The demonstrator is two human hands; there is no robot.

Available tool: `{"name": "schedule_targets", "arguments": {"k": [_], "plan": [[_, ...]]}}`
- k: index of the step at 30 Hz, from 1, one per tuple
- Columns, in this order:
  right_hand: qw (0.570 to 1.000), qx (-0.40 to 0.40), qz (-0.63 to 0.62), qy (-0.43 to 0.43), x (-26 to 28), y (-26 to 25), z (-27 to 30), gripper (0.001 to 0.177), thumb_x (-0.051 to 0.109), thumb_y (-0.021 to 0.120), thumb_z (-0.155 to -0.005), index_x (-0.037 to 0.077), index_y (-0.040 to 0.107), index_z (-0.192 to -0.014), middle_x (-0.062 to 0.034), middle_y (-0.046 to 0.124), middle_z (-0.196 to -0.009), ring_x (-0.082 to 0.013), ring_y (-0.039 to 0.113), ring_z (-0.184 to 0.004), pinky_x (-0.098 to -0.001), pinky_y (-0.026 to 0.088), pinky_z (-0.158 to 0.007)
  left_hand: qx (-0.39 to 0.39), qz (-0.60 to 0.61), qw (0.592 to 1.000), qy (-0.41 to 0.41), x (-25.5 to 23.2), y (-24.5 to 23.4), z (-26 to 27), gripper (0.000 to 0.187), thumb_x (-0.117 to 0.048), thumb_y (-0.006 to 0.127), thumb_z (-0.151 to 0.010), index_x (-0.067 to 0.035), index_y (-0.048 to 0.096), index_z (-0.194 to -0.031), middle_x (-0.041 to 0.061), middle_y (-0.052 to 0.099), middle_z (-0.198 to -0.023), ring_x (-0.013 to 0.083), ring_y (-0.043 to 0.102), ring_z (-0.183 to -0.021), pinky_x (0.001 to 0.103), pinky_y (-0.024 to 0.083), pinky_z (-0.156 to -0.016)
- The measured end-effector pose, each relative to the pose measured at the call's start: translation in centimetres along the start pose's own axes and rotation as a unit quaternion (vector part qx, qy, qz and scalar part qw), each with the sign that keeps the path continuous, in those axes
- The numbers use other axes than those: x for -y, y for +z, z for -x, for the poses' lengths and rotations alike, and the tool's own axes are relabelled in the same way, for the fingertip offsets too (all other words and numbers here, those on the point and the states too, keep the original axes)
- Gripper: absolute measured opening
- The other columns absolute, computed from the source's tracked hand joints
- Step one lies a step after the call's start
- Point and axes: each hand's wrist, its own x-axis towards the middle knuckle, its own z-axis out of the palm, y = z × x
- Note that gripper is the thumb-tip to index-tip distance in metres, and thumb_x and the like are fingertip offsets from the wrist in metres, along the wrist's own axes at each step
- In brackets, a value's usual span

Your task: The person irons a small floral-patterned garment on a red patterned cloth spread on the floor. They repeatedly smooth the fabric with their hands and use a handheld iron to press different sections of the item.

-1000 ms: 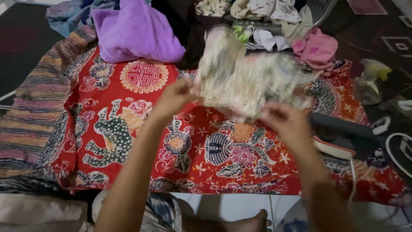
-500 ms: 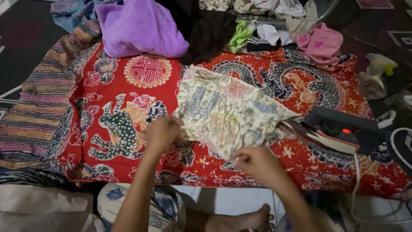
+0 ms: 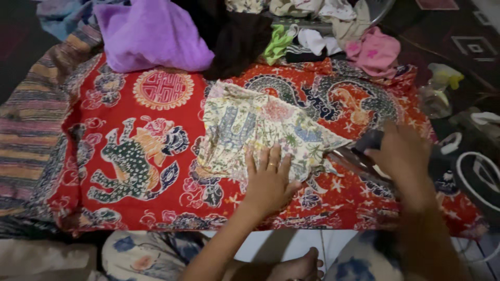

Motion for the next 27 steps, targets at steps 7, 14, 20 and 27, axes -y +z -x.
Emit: {"name": "schedule_targets", "arguments": {"k": [7,14,20,27], "plan": [[0.969,0.179,-0.167,-0.03,-7.6,4.5,-3.2,0.048,0.04,0.082,-0.074,0.021,0.075,-0.117,-0.0114,0.078,-0.106,-0.0318,0.075,-0.097,-0.0451,0.057,-0.084,-0.048,0.105,0.991,-0.068,2.7,0.5,2.0,0.05,-0.046,0.046,-0.106,-0.012,0.058,-0.14,0.017,0.041,-0.157,0.0379,0.035,-0.145,0.066,0.008,-0.118],[0.992,-0.033,-0.118,0.034,-8.8,1.6,-3.6,0.056,0.05,0.084,-0.087,0.009,0.072,-0.124,-0.022,0.074,-0.102,-0.0409,0.071,-0.094,-0.049,0.055,-0.081,-0.147,0.059,0.969,-0.192,6.8,-2.7,5.7,0.04,-0.045,0.063,-0.091,-0.01,0.066,-0.11,0.011,0.06,-0.129,0.0296,0.049,-0.131,0.059,0.025,-0.115],[0.988,-0.051,-0.145,0.002,3.4,-7.5,-3.8,0.051,0.056,0.079,-0.09,0.018,0.073,-0.123,-0.0116,0.078,-0.097,-0.0311,0.074,-0.08,-0.0449,0.055,-0.075,-0.179,-0.022,0.965,-0.191,6.6,-1.8,4.1,0.081,-0.067,0.067,-0.082,-0.002,0.055,-0.129,0.021,0.049,-0.144,0.0383,0.038,-0.139,0.066,0.022,-0.108],[0.964,0.161,-0.168,-0.13,19.2,-8.0,-1.4,0.051,0.059,0.068,-0.088,0.02,0.06,-0.121,-0.0129,0.076,-0.084,-0.0307,0.073,-0.075,-0.0461,0.056,-0.067,-0.015,-0.004,0.962,-0.272,7.2,-3.0,4.6,0.128,-0.082,0.065,-0.069,0.006,0.023,-0.152,0.021,0.021,-0.163,0.0339,0.012,-0.153,0.073,0.006,-0.112]]}}
